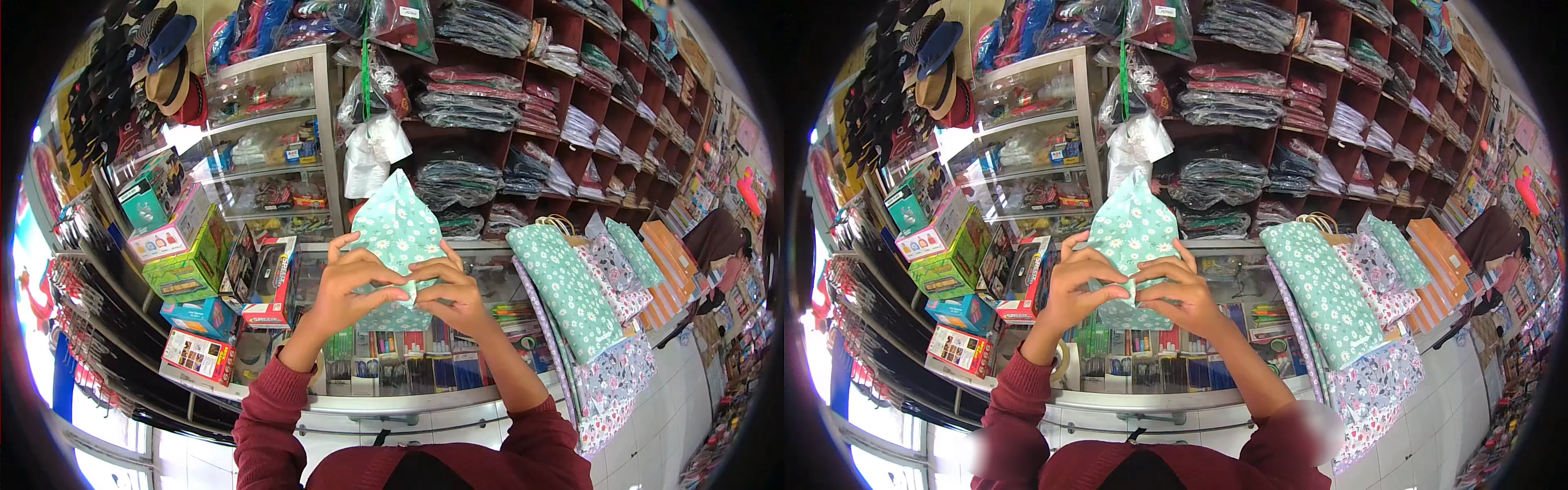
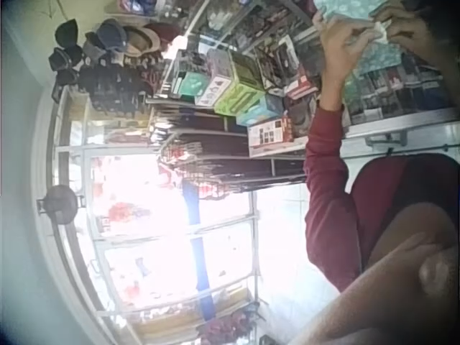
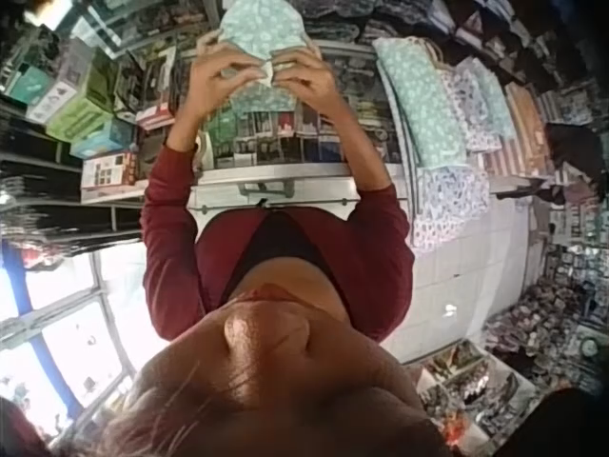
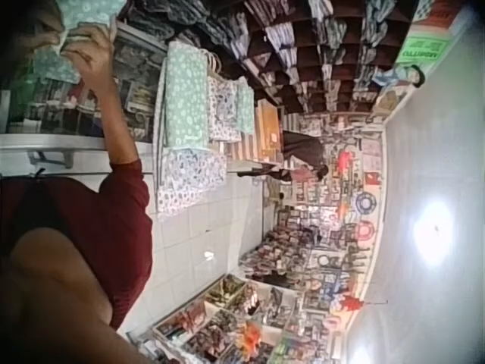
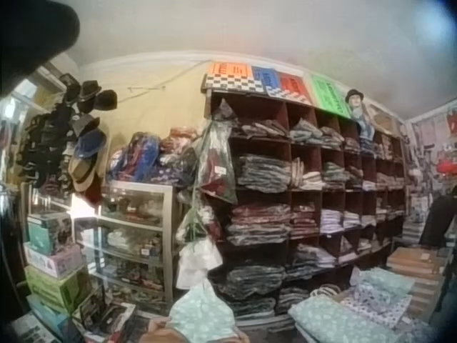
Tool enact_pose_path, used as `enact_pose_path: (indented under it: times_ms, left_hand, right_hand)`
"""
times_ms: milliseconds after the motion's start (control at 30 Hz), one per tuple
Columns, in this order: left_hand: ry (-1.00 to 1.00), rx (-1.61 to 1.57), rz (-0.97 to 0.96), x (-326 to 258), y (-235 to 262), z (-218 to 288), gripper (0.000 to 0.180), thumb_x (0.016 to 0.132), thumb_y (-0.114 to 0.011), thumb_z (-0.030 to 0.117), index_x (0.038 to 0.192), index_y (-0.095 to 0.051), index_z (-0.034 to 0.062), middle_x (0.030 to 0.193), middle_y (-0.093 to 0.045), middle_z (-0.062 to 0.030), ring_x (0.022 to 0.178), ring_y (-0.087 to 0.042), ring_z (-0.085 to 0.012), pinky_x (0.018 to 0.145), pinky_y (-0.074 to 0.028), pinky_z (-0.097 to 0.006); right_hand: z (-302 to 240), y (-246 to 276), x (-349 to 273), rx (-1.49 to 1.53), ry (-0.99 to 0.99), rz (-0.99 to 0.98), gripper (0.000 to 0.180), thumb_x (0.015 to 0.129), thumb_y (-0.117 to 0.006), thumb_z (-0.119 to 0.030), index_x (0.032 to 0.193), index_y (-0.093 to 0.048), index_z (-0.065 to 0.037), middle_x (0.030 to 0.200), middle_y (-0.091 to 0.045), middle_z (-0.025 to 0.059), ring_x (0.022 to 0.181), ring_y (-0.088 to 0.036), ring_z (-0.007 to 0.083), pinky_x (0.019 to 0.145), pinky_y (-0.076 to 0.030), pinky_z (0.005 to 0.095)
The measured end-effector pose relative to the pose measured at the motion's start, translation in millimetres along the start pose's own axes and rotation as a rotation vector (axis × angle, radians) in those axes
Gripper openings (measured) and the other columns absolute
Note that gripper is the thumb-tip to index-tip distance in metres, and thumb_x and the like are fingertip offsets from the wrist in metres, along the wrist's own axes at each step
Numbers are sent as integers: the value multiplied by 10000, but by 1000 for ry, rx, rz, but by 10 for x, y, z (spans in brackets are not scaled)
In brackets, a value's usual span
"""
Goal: Wrapping a rectangular box using patterned gift wrapping paper and scissors.
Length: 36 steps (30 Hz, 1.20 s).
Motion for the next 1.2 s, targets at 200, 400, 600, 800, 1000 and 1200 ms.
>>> enact_pose_path:
  times_ms: [200, 400, 600, 800, 1000, 1200]
  left_hand:
    - [-207, 231, 32, -94, -26, 271, 249, 665, -745, 274, 894, -696, 190, 920, -644, 73, 867, -545, -108, 972, -292, -408]
    - [-291, 425, 24, -184, -76, 265, 305, 614, -749, 217, 915, -706, 193, 953, -637, 67, 884, -535, -110, 924, -348, -389]
    - [-224, 179, -21, -105, 11, 204, 267, 609, -738, 167, 875, -720, 147, 880, -645, 48, 850, -548, -129, 898, -366, -380]
    - [-211, 86, -5, -110, -25, 87, 291, 595, -731, 108, 885, -715, 118, 877, -649, 6, 809, -561, -165, 823, -418, -357]
    - [-148, -43, 43, -73, -41, 39, 289, 605, -733, 59, 891, -710, 98, 881, -658, -13, 801, -568, -188, 694, -452, -284]
    - [-187, -22, 10, -60, -24, 104, 240, 639, -744, 111, 877, -710, 109, 902, -658, -7, 844, -562, -170, 819, -418, -347]
  right_hand:
    - [37, 56, -11, 40, -25, 45, 101, 686, -731, -86, 739, -664, -139, 944, -651, -10, 1008, -584, 178, 1082, -159, 483]
    - [31, 32, -6, 24, -4, 43, 93, 699, -722, -82, 740, -664, -142, 942, -652, -8, 999, -588, 176, 1084, -158, 478]
    - [-57, 9, -5, 47, 22, 60, 246, 700, -738, -117, 925, -640, -127, 951, -647, 5, 1008, -583, 187, 1086, -136, 469]
    - [-243, 3, 61, -143, -33, 64, 272, 675, -772, -142, 903, -628, -112, 959, -644, 28, 996, -582, 214, 1051, -205, 490]
    - [-321, 51, 14, -267, 89, 173, 258, 682, -758, -117, 907, -632, -128, 935, -608, -6, 938, -573, 169, 996, -260, 450]
    - [-216, 95, 66, -46, -43, 166, 250, 660, -766, -89, 883, -658, -121, 937, -597, 35, 933, -571, 207, 898, -381, 366]
Point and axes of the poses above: each hand's wrist, its own x-axis towards the middle knuckle, its own y-axis out of the back of the hand, z = x × y, the point moved 9 cm from there along x, towards the middle knuckle
